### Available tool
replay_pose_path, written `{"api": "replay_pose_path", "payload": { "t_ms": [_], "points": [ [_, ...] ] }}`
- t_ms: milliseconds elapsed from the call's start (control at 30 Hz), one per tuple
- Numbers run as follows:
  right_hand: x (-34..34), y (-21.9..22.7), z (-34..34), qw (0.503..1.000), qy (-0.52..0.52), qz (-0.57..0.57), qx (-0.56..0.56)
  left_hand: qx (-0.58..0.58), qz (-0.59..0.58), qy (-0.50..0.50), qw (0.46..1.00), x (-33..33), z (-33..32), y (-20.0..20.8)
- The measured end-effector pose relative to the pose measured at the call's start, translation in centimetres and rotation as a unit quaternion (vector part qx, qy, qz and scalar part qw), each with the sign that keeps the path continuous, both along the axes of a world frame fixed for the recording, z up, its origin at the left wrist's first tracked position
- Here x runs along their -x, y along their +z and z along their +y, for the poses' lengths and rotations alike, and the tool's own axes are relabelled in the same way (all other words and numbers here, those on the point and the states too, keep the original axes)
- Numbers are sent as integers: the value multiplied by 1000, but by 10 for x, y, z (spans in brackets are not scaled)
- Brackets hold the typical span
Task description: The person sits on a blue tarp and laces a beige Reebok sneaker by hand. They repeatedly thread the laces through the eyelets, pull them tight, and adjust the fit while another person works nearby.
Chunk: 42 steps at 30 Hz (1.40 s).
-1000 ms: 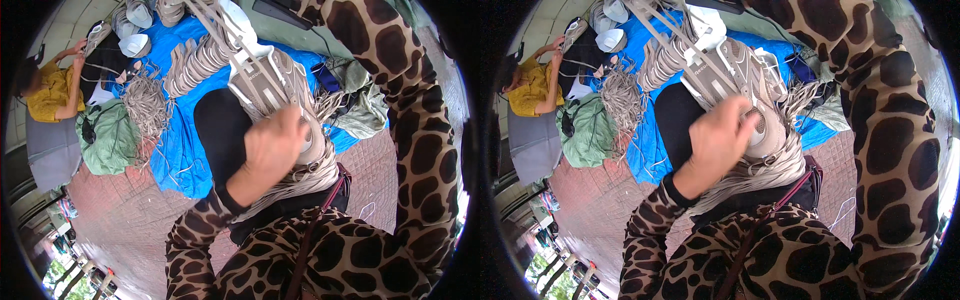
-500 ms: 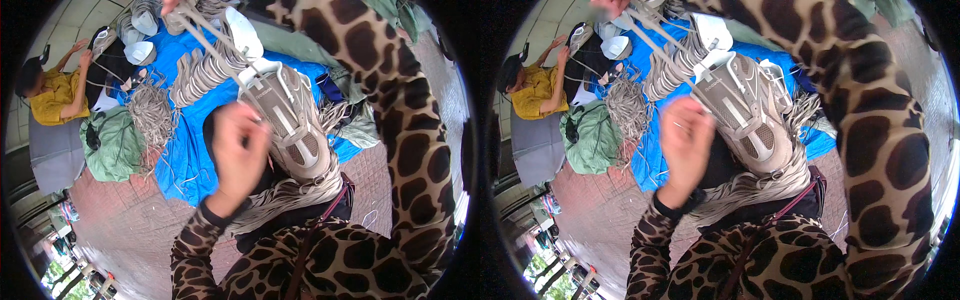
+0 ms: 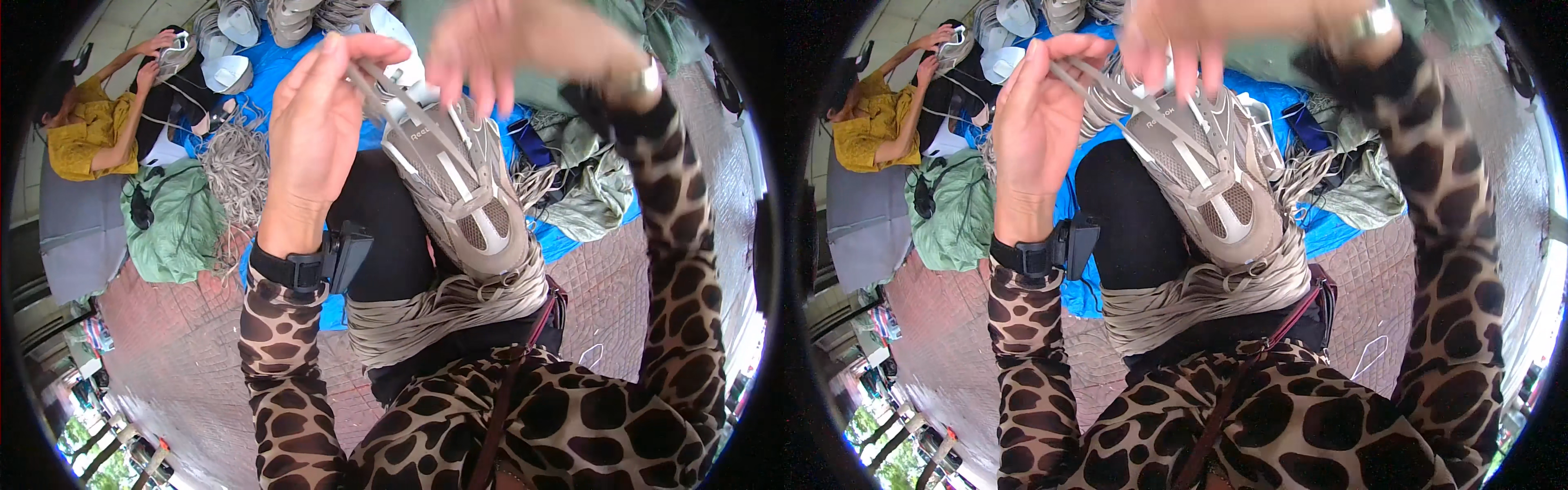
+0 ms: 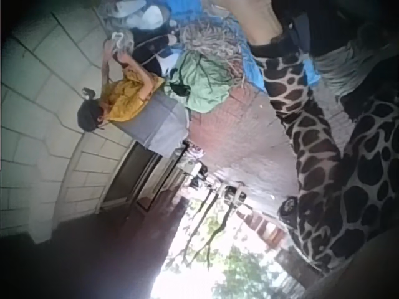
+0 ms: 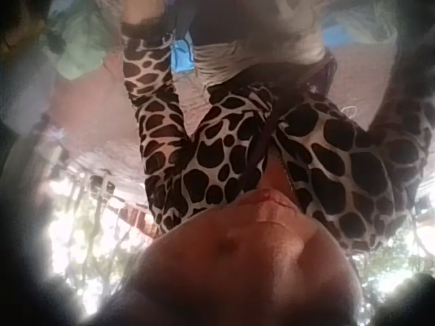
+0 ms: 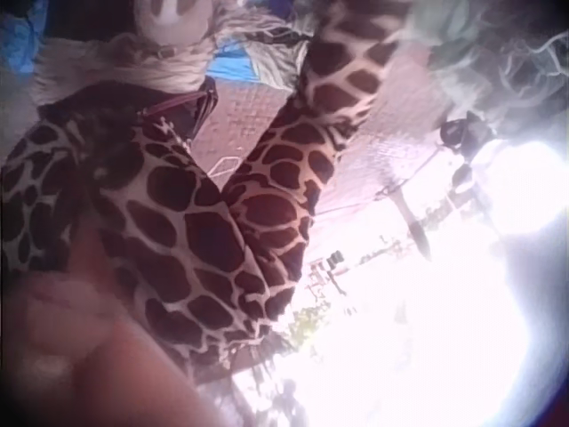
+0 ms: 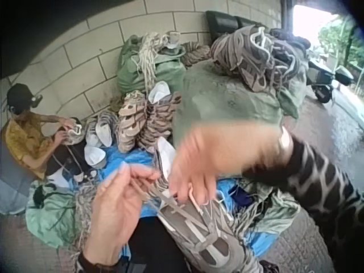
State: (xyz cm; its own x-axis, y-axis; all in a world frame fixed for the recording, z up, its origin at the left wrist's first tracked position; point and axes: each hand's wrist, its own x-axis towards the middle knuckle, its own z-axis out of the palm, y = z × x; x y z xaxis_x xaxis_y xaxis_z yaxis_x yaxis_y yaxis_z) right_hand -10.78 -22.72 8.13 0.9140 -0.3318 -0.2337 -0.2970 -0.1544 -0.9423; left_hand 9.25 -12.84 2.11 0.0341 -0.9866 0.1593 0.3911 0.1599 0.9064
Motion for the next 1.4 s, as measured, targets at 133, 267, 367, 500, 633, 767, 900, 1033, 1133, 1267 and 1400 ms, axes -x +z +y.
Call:
{"api": "replay_pose_path", "payload": {
  "t_ms": [133, 267, 367, 500, 633, 767, 900, 1033, 1133, 1267, 1400],
  "points": [
    [8, -58, 54, 993, 30, -112, 26, 94, -153, -23, 984, 18, 3, 10],
    [110, -54, 4, 794, -238, -414, -377, 0, 81, -1, 997, -66, 25, 16],
    [245, -51, -80, 722, -66, -522, -449, -75, 262, 33, 961, -207, 68, 9],
    [455, -78, -125, 836, -426, -334, -86, -137, 290, 348, 881, -359, 191, -10],
    [648, -89, -103, 675, -720, -153, -42, -202, -486, 403, 748, -408, 340, -27],
    [749, -75, -47, 553, -764, -288, -162, -402, -147, 623, 655, -424, 428, -38],
    [697, -65, 7, 486, -838, -243, -53, -363, 150, 677, 623, -423, 429, -60],
    [494, -82, 17, 726, -680, -61, 76, -398, -25, 568, 720, -366, 336, -77],
    [322, -104, 34, 804, -592, -33, 41, -378, -157, 424, 808, -272, 237, -80],
    [163, -108, 74, 939, -341, 21, 20, -219, -334, 157, 903, -119, 149, -67],
    [90, -108, 90, 968, -241, -54, 34, -145, -462, 89, 870, -18, 113, -60]
  ]
}}
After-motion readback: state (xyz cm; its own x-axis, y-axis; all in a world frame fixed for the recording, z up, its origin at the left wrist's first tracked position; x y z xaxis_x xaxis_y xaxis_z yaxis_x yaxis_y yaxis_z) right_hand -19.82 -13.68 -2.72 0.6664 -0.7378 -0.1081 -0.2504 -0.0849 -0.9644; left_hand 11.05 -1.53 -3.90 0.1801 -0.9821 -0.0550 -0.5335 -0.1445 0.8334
